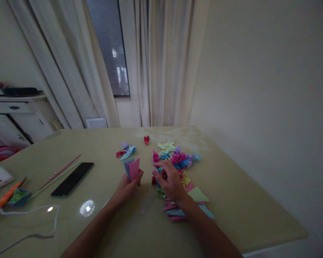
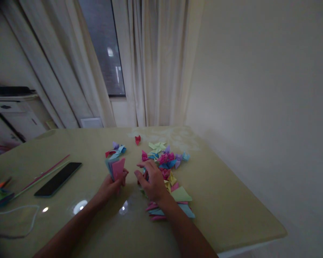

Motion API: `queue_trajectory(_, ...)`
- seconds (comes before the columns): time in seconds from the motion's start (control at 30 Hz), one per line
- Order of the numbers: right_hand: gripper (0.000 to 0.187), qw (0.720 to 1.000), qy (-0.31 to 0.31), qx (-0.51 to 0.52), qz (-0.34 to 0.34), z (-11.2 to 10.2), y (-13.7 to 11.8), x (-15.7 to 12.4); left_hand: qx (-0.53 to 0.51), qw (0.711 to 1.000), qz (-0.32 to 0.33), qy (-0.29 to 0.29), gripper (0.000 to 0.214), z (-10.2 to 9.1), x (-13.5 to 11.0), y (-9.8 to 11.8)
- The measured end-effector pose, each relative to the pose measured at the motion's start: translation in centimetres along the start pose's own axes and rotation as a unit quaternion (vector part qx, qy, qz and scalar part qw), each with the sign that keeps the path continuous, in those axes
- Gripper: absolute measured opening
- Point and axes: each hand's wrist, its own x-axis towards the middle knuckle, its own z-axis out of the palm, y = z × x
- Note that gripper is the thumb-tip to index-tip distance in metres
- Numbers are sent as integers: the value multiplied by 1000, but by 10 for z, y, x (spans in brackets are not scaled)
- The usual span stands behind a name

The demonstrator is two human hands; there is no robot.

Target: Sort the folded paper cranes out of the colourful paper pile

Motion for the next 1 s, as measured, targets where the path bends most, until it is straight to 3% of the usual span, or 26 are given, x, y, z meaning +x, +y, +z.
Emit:
queue_trajectory(0.13, 20, 1000, -4, -2, -5, 1, -1, -2, -46, 999, 11, 19, 55, -1, 0, -1)
queue_trajectory(0.27, 25, 1000, -12, -3, -3, 2, -3, -3, 43, 999, 21, -20, 43, -3, 1, -1)
queue_trajectory(0.47, 59, 996, -72, 6, -54, 1, -1, -5, 99, 990, 72, -74, 36, 2, -1, -5)
queue_trajectory(0.6, 22, 987, -109, 12, -115, 9, 1, -10, 110, 978, 92, -154, 33, 10, -11, -5)
queue_trajectory(0.67, 19, 986, -105, 9, -129, 10, 1, -9, 121, 975, 100, -158, 35, 12, -13, -4)
queue_trajectory(0.73, 22, 990, -63, 11, -122, 4, -1, -5, 130, 975, 103, -145, 40, 10, -14, -4)
queue_trajectory(0.83, 24, 994, 96, 28, -53, -23, -9, 4, 144, 978, 100, -114, 48, 6, -11, -3)
queue_trajectory(0.9, 26, 978, 202, 44, 23, -49, -15, 3, 161, 976, 101, -103, 53, 4, -10, -4)
queue_trajectory(1.0, 32, 956, 269, 73, 98, -87, -14, -20, 196, 966, 121, -121, 53, 6, -13, -6)
